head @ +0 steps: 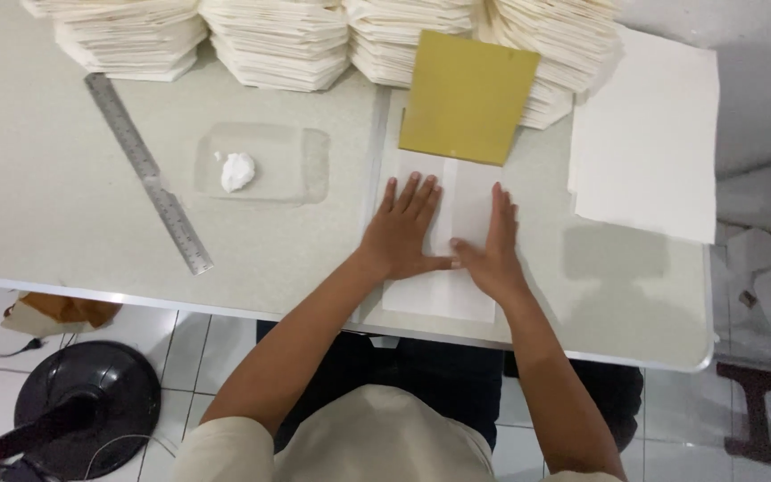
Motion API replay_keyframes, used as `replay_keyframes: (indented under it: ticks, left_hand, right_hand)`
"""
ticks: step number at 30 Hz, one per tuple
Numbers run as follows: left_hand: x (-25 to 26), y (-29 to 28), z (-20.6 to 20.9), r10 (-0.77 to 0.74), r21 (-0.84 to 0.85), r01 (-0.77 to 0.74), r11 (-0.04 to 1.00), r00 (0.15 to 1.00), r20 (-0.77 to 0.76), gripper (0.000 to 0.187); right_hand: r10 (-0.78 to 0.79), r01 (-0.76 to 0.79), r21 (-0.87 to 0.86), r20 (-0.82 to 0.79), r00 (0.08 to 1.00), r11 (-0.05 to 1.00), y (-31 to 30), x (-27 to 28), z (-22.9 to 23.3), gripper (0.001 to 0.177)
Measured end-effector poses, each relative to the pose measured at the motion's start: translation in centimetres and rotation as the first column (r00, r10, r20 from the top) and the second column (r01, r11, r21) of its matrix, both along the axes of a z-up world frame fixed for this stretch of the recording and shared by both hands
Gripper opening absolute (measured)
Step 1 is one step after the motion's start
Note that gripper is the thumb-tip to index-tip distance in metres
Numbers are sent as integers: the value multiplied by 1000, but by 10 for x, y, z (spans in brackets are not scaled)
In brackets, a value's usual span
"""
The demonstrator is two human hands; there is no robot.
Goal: Folding white paper around a gold cardboard template to create a finished product, likely a box or envelope liner.
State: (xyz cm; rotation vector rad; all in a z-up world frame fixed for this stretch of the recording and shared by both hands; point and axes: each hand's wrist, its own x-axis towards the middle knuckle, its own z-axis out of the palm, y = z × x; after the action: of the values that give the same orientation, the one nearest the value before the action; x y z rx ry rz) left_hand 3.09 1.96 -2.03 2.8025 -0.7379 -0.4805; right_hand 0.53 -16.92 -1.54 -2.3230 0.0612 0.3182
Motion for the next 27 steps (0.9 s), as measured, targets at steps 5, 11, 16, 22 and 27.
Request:
replay_keyframes:
  ticks: [5,11,16,22,27]
  left_hand:
    - [-3,2,-13,22,-80,-10,997,988,150,106]
    - [8,-11,-61,49,-37,-42,998,976,213,115]
    - [13,-19,-90,-22,82,-6,997,943,332,119]
    - [12,-18,-95,3,0,-3,1000,900,437,119]
    - [10,-11,-68,-25,-54,37,998,978,208,112]
  right_hand:
    - [124,-126,-14,312,942,992,37,20,0,75]
    - [560,-508,-238,400,725,828,150,30,32,72]
    - [730,-631,-369,315,606,683,226,48,29,75]
    - [760,-585,-540,174,626,605,266,61,19,76]
    - [753,-586,-536,155,640,608,268,59,24,72]
